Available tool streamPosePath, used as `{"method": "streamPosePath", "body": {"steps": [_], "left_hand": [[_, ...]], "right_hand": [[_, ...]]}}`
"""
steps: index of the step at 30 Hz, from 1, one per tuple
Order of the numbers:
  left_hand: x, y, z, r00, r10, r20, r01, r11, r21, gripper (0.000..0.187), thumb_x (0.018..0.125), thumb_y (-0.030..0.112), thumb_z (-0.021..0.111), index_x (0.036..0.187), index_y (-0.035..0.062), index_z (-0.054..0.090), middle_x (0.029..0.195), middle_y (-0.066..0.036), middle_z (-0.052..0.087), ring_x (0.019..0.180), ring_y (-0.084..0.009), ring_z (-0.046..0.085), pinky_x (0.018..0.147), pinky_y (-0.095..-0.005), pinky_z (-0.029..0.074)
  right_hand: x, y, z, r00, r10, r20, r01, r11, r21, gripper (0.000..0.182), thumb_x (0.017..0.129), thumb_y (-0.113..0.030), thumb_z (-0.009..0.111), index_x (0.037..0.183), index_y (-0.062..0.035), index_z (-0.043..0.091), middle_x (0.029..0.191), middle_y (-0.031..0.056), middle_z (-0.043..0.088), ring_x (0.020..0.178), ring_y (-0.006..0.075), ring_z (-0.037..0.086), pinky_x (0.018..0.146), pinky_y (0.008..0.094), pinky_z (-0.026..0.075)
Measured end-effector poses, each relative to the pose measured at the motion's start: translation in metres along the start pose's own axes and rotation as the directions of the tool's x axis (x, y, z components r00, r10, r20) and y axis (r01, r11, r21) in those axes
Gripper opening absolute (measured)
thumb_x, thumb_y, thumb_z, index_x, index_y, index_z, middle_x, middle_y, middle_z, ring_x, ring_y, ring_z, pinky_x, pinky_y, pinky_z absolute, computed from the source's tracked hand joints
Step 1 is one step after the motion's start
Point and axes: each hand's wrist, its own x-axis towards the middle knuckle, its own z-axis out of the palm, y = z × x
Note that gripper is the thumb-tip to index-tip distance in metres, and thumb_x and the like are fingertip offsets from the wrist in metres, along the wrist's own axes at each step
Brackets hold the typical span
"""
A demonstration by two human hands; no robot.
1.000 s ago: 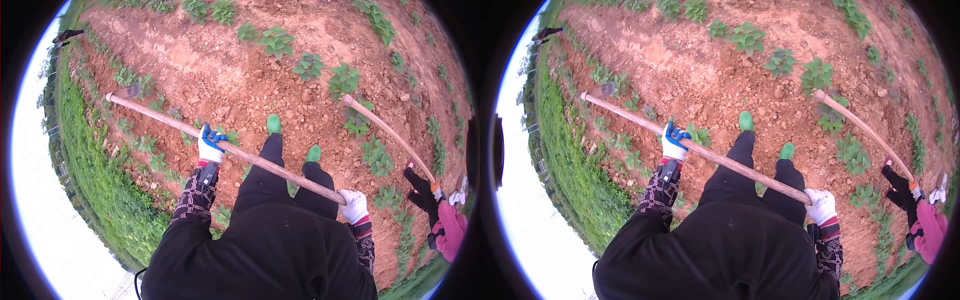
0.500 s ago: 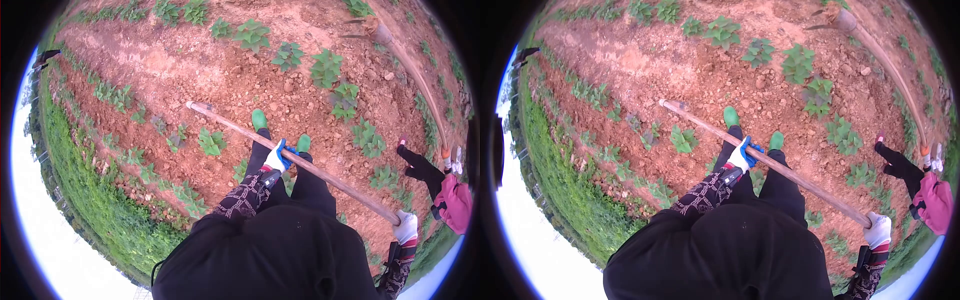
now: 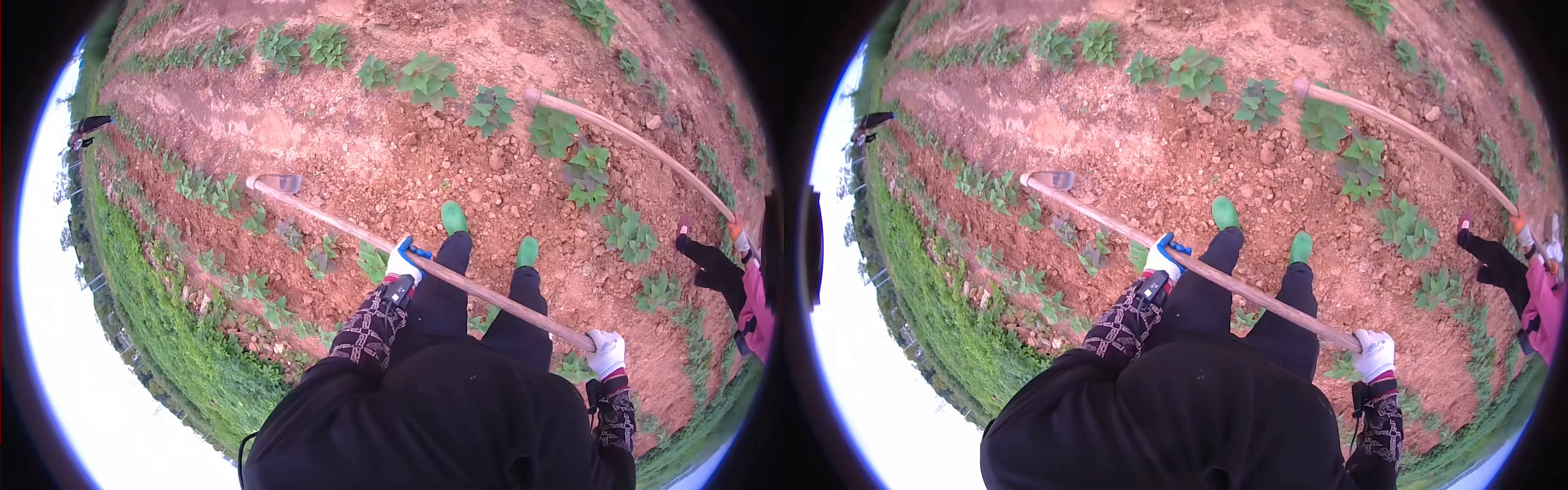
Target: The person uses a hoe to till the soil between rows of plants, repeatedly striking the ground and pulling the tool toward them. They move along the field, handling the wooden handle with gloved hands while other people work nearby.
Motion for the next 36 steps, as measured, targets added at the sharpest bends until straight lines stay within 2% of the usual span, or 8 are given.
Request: {"method": "streamPosePath", "body": {"steps": [7,13,18,23,24,25,28,36], "left_hand": [[-0.039,0.245,0.02,0.873,0.484,0.057,-0.486,0.874,0.026,0.035,0.087,0.024,0.064,0.059,0.0176,0.044,0.051,0.004,0.044,0.044,-0.0124,0.045,0.056,-0.0338,0.045],[-0.071,0.324,0.043,0.735,0.667,0.121,-0.676,0.733,0.07,0.025,0.088,0.026,0.064,0.072,0.0167,0.047,0.058,0.005,0.043,0.048,-0.0114,0.043,0.054,-0.033,0.043],[0.011,0.269,0.028,0.839,0.543,0.016,-0.543,0.836,0.087,0.024,0.086,0.026,0.065,0.073,0.0149,0.049,0.057,0.002,0.043,0.049,-0.0139,0.045,0.051,-0.036,0.045],[0.051,0.058,0.022,0.972,0.231,-0.039,-0.228,0.972,0.06,0.021,0.085,0.022,0.065,0.075,0.0069,0.055,0.056,-0.004,0.045,0.046,-0.0205,0.048,0.048,-0.0409,0.048],[0.047,0.04,0.02,0.978,0.207,-0.022,-0.207,0.978,0.021,0.022,0.085,0.023,0.065,0.073,0.0098,0.052,0.056,-0.002,0.044,0.05,-0.018,0.048,0.048,-0.0417,0.046],[0.025,0.043,0.021,0.986,0.161,0.042,-0.158,0.986,-0.058,0.025,0.087,0.025,0.063,0.07,0.0114,0.051,0.056,-0.002,0.045,0.05,-0.0183,0.048,0.051,-0.0415,0.047],[0.016,0.076,0.011,0.981,0.118,0.156,-0.116,0.993,-0.024,0.028,0.088,0.026,0.061,0.067,0.0129,0.048,0.055,-0.002,0.045,0.05,-0.0189,0.049,0.056,-0.0412,0.048],[0.001,0.039,-0.003,0.996,0.017,0.091,-0.017,1.0,0.0,0.031,0.088,0.024,0.06,0.063,0.0124,0.047,0.055,-0.007,0.047,0.05,-0.0245,0.049,0.061,-0.0456,0.049]], "right_hand": [[0.156,-0.144,0.044,0.984,-0.175,0.025,0.165,0.962,0.216,0.021,0.076,-0.024,0.062,0.095,-0.0151,0.06,0.078,0.0102,0.065,0.078,0.0301,0.065,0.071,0.041,0.05],[0.206,-0.233,0.015,0.945,-0.255,0.203,0.201,0.947,0.252,0.024,0.08,-0.028,0.06,0.098,-0.013,0.059,0.081,0.0133,0.067,0.079,0.0323,0.065,0.072,0.0432,0.051],[0.181,-0.205,0.017,0.959,-0.161,0.234,0.11,0.971,0.214,0.026,0.076,-0.031,0.064,0.093,-0.0108,0.06,0.077,0.0151,0.066,0.076,0.0347,0.064,0.07,0.0453,0.05],[0.055,-0.106,-0.066,0.904,0.178,0.389,-0.15,0.984,-0.1,0.028,0.067,-0.027,0.068,0.087,-0.0092,0.062,0.071,0.0172,0.064,0.072,0.0373,0.064,0.066,0.0457,0.05],[0.034,-0.096,-0.072,0.946,0.206,0.248,-0.19,0.978,-0.087,0.027,0.067,-0.029,0.069,0.084,-0.0096,0.064,0.068,0.0166,0.063,0.071,0.0357,0.065,0.064,0.0437,0.05],[0.038,-0.138,-0.128,0.945,0.108,0.31,-0.074,0.99,-0.118,0.017,0.077,-0.017,0.062,0.091,-0.0081,0.059,0.072,0.0181,0.065,0.07,0.0387,0.064,0.062,0.0485,0.049],[0.045,-0.175,-0.16,0.939,0.09,0.332,-0.057,0.993,-0.107,0.017,0.075,-0.017,0.063,0.089,-0.0094,0.058,0.073,0.0187,0.064,0.072,0.0385,0.064,0.062,0.0485,0.049],[0.026,-0.092,-0.075,0.982,0.009,0.189,-0.043,0.984,0.173,0.019,0.073,-0.025,0.067,0.083,-0.0117,0.058,0.07,0.0178,0.061,0.066,0.0398,0.059,0.059,0.0462,0.046]]}}
